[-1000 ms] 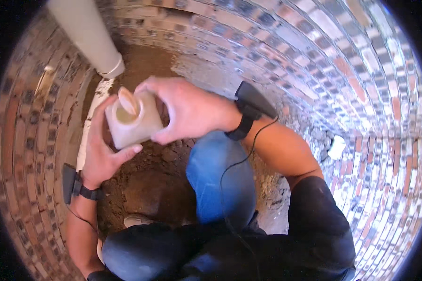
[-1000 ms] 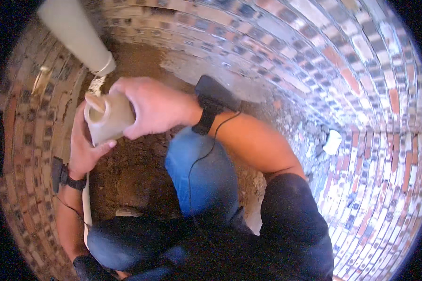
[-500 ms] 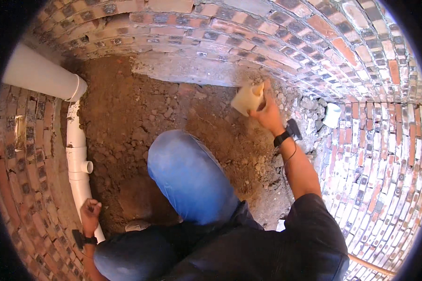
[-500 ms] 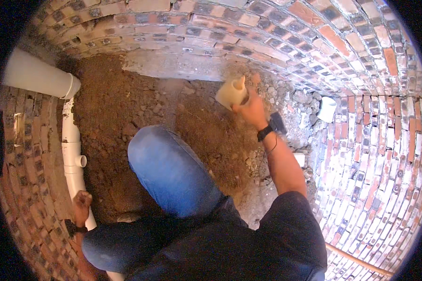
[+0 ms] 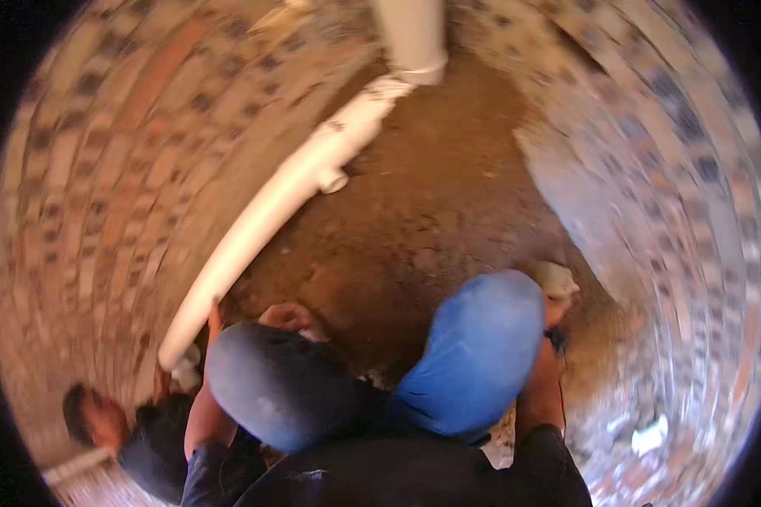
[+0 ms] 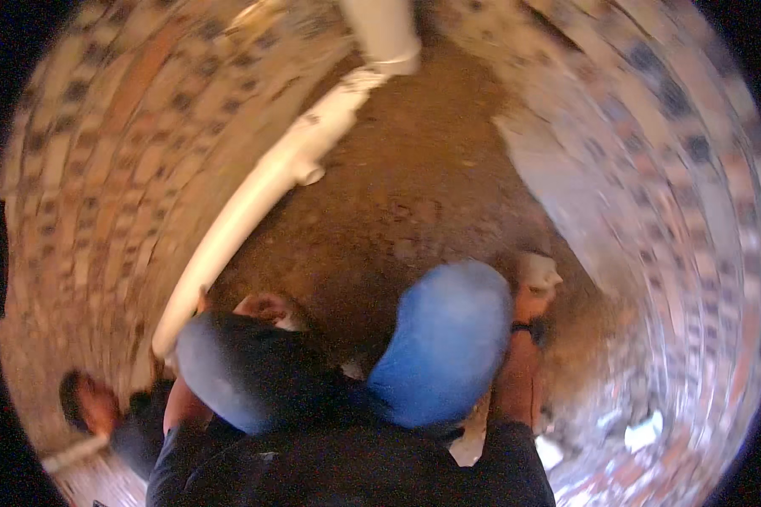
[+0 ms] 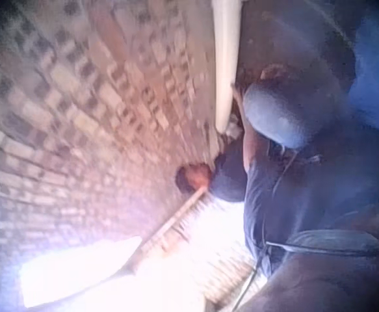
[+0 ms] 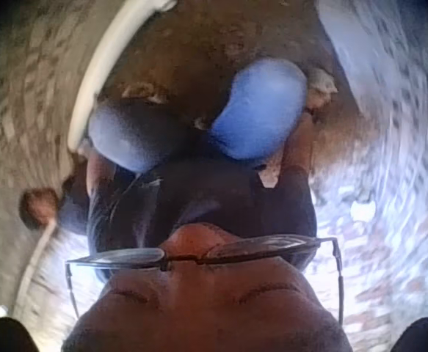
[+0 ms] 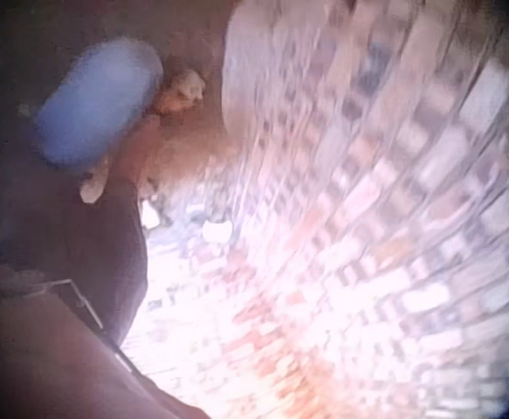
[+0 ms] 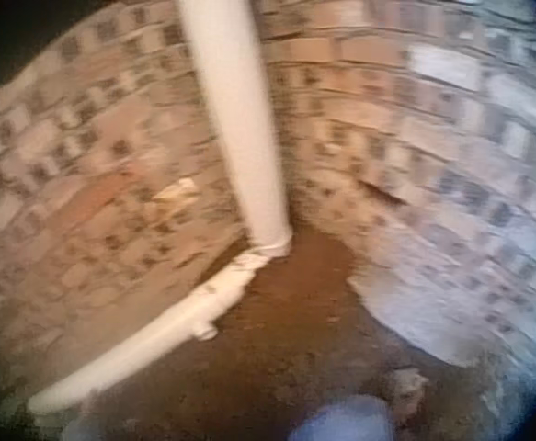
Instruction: The person applies adhesive to the ends of PVC pipes and fittings using a brush, then joins the pipes together by hand while working in a dirt trench next to a brick wall.
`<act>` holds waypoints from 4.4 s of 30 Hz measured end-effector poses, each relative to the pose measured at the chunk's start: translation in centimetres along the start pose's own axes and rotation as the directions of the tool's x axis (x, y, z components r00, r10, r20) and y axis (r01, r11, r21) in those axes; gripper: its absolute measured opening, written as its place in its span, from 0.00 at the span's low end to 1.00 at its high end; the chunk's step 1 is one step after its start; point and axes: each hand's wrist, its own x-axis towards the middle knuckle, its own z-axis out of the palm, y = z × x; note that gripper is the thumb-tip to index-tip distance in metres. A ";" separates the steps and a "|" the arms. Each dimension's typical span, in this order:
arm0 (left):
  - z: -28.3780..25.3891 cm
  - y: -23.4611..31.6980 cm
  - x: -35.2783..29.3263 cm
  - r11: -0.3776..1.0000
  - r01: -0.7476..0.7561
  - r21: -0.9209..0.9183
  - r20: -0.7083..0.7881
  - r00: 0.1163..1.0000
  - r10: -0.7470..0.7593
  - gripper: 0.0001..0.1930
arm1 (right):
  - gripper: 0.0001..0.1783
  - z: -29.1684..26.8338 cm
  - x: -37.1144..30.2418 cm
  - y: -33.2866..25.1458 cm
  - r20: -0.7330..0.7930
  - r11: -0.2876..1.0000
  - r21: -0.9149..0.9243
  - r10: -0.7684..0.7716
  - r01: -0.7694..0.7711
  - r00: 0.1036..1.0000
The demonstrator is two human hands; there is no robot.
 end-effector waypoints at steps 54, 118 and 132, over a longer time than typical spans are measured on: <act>-17.0 -21.0 -5.2 0.161 -0.778 -0.607 -0.708 0.437 -0.555 0.46 | 0.43 23.3 -24.0 -52.8 0.923 0.931 -0.222 0.104 0.291 0.372; -15.6 -26.3 -10.6 0.754 -0.344 -0.560 -0.826 0.310 -0.472 0.36 | 0.32 20.4 -27.9 -48.5 0.595 0.553 0.183 -0.720 0.813 0.357; -16.2 -29.6 -9.9 0.953 -0.171 -0.250 -0.967 -0.012 -0.256 0.40 | 0.30 21.7 -27.1 -48.2 0.654 0.547 0.093 -0.664 0.832 0.363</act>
